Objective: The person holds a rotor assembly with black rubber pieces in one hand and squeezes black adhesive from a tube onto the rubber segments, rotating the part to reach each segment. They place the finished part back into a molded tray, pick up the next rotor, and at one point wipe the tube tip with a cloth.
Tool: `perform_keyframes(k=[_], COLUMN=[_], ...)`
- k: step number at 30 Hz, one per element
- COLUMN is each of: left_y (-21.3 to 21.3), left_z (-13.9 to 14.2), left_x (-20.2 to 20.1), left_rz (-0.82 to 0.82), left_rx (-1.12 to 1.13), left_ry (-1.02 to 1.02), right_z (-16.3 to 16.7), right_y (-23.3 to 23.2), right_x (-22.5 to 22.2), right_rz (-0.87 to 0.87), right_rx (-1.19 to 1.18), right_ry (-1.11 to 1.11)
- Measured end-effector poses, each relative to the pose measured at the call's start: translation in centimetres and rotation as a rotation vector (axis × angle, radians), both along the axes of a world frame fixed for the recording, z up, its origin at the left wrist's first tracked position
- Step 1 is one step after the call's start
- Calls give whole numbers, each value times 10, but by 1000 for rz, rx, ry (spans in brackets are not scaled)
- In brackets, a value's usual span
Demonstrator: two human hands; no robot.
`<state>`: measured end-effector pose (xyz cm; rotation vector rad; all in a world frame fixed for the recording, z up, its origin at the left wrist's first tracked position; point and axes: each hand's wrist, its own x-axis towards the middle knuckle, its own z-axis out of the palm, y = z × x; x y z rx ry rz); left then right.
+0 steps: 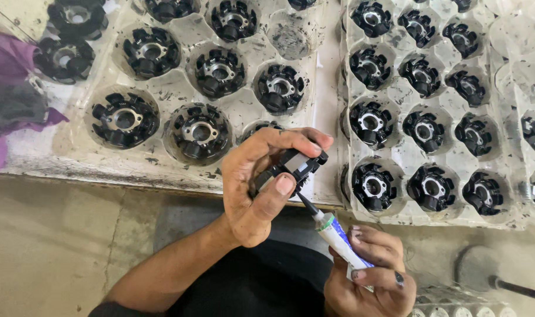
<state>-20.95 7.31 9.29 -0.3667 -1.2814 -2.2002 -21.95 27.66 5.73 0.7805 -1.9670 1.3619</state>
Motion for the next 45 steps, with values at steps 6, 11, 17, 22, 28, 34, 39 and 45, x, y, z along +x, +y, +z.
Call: perform_keyframes(k=[6,11,17,22,28,34,39,45], left_y=[-3,-5,-2,-2,-2,6,16,31], left_z=[1,-1,-5,-7,-11,-15,-15,-13], left_x=[3,3,0,-1,-3,-2,-3,-2], left_rz=[-15,-16,-61,-50,-35,-44,-105,-189], left_rx=[-33,-74,11,8,33,220,571,1034], left_ry=[-7,-21,-27,-44,-56,9,32,-173], right_z=[10,11,6,0,1,7,5,-5], right_y=[2,6,12,8,4,-1,-12,-13], right_x=[0,-4,-10,-9,-8,1,0,-1], right_rz=[88,149,205,181,159,132,-2,-13], right_rx=[97,119,81,14,12,-19,-85,-321], right_ry=[-21,-7,12,17,14,-77,-30,-17])
